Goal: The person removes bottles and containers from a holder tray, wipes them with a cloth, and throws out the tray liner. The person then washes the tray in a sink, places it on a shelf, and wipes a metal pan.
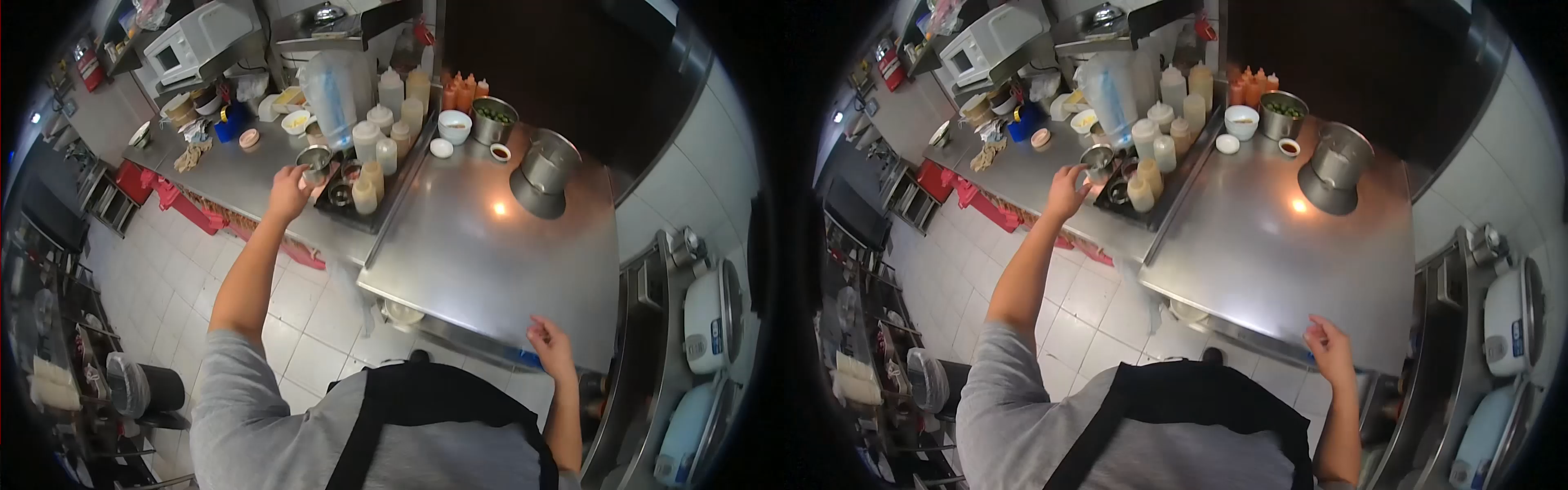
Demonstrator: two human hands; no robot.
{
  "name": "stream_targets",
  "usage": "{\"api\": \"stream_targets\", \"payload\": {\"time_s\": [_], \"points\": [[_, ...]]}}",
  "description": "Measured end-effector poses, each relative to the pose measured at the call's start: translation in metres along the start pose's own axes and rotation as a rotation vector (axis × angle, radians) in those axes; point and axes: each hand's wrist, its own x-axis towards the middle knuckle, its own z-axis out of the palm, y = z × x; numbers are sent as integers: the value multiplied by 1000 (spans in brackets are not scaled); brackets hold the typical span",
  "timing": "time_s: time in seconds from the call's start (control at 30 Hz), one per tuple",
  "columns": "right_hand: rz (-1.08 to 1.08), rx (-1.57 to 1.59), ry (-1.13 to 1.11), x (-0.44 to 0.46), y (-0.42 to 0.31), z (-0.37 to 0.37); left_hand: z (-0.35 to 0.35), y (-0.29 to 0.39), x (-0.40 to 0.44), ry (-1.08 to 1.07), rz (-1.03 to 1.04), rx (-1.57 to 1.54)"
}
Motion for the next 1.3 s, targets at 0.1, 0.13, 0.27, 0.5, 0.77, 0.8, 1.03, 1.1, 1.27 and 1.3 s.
{"api": "stream_targets", "payload": {"time_s": [0.1, 0.13, 0.27, 0.5, 0.77, 0.8, 1.03, 1.1, 1.27, 1.3], "points": [[-138, 94, -17, 117, -47, 9, -17, 42, 71, 68, 216, -113], [-219, 97, -55, 156, -57, 5, -16, 58, 87, 43, 206, -185], [-434, 122, -99, 326, -113, 15, 16, 92, 165, -81, -67, -538], [-558, 52, 22, 572, -228, 96, 105, 70, 287, -132, -194, -413], [-477, 222, 151, 626, -257, 155, 165, 67, 335, -182, -135, -549], [-481, 223, 241, 626, -254, 157, 155, 73, 335, -147, -133, -503], [-574, 628, 702, 581, -268, 79, 45, 146, 324, 150, 326, -579], [-631, 854, 680, 531, -289, 32, 22, 174, 316, 234, 415, -518], [-591, 625, 569, 453, -253, -76, 1, 240, 298, -40, 326, -826], [-525, 533, 570, 434, -239, -84, 15, 252, 289, -129, 325, -884]]}}
